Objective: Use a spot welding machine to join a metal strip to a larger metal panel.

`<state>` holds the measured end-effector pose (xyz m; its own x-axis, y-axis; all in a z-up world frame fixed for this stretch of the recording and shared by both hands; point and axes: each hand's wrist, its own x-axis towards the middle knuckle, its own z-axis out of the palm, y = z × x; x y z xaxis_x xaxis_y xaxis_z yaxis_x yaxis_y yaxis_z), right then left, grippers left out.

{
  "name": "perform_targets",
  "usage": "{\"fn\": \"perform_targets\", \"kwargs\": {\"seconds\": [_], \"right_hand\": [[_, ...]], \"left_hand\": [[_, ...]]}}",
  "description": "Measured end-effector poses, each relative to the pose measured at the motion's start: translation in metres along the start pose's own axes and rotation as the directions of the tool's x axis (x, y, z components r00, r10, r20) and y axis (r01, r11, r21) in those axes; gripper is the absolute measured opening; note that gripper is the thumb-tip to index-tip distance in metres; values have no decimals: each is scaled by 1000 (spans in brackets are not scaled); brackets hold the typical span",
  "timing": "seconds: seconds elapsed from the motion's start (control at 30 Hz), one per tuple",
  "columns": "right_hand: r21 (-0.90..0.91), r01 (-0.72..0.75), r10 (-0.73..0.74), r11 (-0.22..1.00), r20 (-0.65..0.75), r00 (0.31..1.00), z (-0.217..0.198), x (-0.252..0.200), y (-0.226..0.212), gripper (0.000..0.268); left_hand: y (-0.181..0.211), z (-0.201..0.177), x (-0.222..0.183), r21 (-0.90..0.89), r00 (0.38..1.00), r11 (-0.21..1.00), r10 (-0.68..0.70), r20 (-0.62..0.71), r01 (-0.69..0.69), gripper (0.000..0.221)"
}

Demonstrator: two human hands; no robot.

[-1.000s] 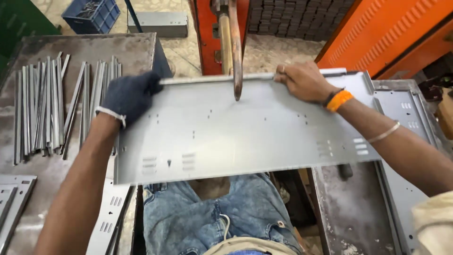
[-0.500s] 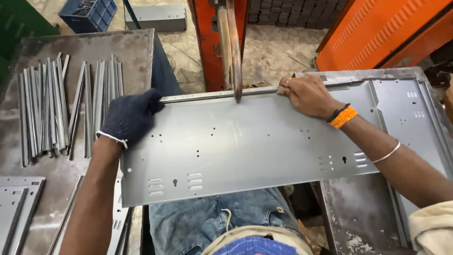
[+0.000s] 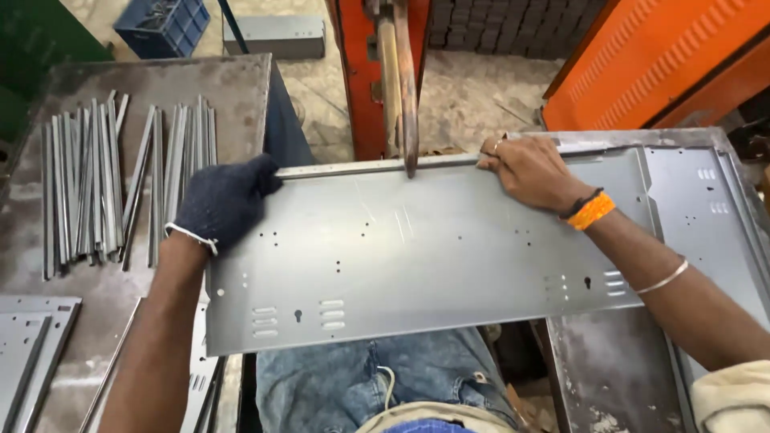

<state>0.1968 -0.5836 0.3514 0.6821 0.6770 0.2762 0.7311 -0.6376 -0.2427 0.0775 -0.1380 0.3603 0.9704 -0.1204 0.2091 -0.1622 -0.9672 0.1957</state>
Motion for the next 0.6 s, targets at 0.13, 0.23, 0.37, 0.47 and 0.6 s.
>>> {"fn": "perform_targets", "kwargs": {"seconds": [0.13,0.23,0.37,0.47,0.6], "right_hand": [[-16,-41,42,999,45,998,8,-4,1,16],[9,18,-18,1000,-28,999,0,0,-8,20],[-89,31,-29,996,25,999,-2,3,-7,30],[-98,25,-23,995,20,1000,-8,-6,8,34],[-184,-97,111,978,68,991,-18,-34,30,38]], "left_hand": [[1,1,0,-38,1000,999,16,7,-16,20],[1,1,1,20,994,997,-74,76,72,21],[18,-3,10,-1,999,1000,-2,45,2,20],[38,2,23,-79,999,996,31,16,-30,18],[61,22,35,-134,988,979,148,-45,-152,16]]}}
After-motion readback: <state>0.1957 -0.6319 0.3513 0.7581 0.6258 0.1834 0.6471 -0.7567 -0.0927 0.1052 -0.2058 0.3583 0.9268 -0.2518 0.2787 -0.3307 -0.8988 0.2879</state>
